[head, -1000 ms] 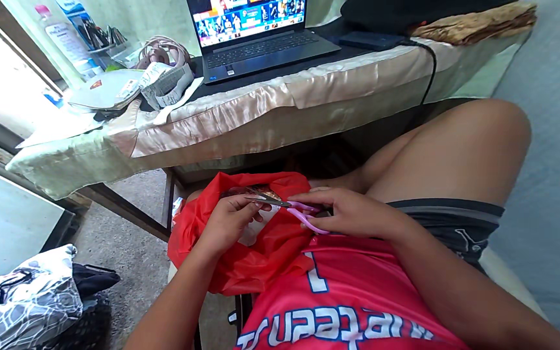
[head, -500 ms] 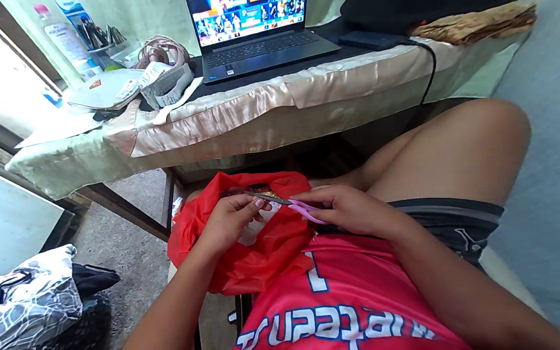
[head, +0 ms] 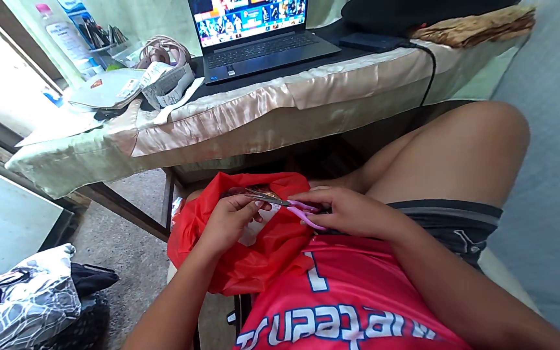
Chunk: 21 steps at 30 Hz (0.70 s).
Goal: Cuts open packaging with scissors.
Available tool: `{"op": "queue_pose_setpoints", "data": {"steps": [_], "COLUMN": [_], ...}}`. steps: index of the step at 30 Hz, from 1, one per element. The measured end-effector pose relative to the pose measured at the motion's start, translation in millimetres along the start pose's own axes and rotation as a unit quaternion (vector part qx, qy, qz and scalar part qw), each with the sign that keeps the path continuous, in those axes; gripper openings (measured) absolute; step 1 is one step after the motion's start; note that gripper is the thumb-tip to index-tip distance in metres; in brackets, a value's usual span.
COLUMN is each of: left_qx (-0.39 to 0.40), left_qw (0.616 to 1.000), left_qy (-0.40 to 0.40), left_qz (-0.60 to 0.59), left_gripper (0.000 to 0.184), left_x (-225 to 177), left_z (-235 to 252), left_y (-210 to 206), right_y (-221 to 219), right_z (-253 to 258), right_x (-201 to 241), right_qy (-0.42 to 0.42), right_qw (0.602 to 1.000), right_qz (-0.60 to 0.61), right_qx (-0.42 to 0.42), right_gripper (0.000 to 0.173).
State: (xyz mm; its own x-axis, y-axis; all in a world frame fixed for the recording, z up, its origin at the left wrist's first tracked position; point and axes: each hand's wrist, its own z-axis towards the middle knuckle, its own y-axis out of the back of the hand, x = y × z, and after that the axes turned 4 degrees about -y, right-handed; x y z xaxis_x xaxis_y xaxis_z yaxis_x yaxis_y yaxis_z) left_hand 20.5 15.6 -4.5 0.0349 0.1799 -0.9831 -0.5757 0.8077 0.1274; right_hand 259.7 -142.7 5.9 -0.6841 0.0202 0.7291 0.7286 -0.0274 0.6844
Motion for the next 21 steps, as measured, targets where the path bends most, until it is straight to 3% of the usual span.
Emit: {"op": "queue_pose_setpoints", "data": {"steps": [10, 16, 21], "left_qx": [0.009, 0.007, 0.007], "left_qw": [1.0, 1.0, 1.0], "left_qy": [-0.003, -0.008, -0.005], "left_qz": [0.014, 0.001, -0.003], "left_gripper": [0.026, 0.024, 0.023], "left_x": [0.4, 1.6, 2.2], "left_z": [0.3, 0.4, 0.4], "left_y": [1.0, 0.7, 0.5], "right_y": [-0.4, -0.4, -0.9], "right_z": [1.7, -0.8, -1.5], "right_x": [-3.9, -1.5, -0.4], "right_qy": [-0.004, 0.009, 0.018], "right_qw": [1.0, 0.999, 1.0], "right_qz": [0.01, 0.037, 0.006], "right_qx": [-0.012, 0.013, 0.002], "right_gripper": [0.033, 0.048, 0.047]}}
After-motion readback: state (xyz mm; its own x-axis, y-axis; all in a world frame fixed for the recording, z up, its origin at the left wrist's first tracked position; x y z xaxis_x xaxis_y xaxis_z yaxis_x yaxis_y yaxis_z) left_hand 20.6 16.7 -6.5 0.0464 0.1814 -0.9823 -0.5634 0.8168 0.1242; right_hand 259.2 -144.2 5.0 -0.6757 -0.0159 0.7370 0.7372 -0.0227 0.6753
